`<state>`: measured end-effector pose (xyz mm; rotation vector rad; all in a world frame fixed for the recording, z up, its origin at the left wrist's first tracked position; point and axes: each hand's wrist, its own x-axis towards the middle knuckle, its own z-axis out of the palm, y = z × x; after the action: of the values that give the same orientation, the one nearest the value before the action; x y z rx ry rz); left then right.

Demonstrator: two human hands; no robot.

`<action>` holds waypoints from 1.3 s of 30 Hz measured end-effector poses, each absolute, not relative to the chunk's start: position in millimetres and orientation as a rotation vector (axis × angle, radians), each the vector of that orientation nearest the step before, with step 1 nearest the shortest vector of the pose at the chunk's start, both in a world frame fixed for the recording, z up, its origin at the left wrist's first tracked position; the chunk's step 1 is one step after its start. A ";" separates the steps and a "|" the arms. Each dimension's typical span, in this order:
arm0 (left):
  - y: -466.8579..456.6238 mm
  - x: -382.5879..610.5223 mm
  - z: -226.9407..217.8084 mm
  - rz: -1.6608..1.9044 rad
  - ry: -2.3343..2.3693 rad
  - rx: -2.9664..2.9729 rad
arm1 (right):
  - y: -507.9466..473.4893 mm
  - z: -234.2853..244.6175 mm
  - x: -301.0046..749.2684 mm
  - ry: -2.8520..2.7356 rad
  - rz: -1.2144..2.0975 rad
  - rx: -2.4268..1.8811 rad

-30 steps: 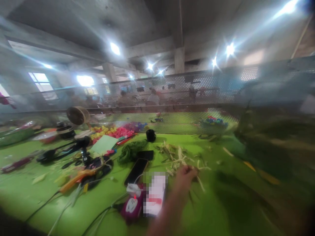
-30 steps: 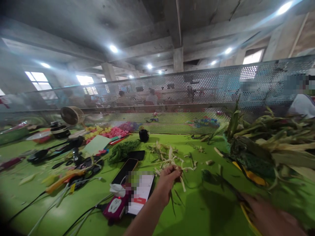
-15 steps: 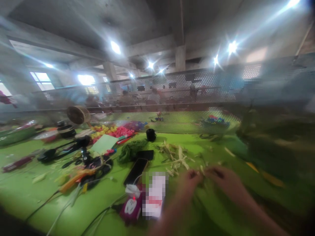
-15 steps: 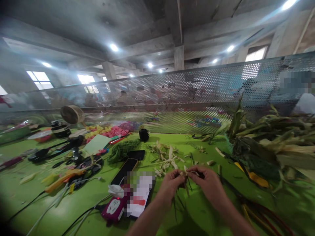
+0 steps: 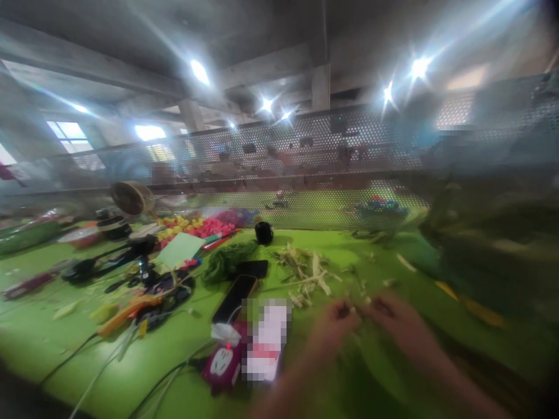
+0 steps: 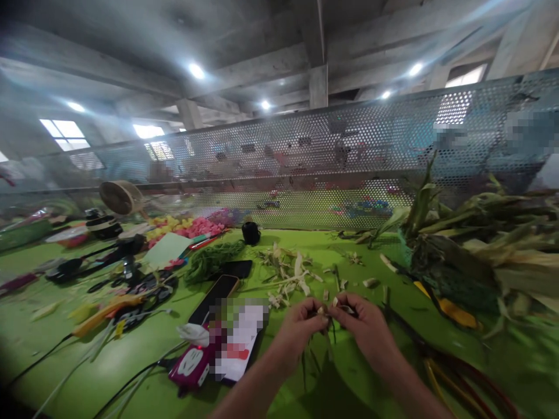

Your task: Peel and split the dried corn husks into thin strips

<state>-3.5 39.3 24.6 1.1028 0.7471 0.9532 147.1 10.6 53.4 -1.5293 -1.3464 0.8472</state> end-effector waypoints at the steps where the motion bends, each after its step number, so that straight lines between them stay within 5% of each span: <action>1: 38.8 -3.4 24.3 0.952 0.747 1.111 | 10.2 53.4 147.6 -1.335 0.856 -1.542; 23: 41.6 -6.2 16.7 0.859 0.848 1.223 | 1.4 59.2 147.3 -1.326 1.120 -1.425; 39: 42.2 -6.3 17.0 0.760 1.005 1.573 | 0.5 48.9 145.8 -1.444 0.699 -1.583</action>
<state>-6.3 42.2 17.0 1.5733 1.0045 0.7603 145.8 0.5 48.9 -1.5830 -1.4443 0.6989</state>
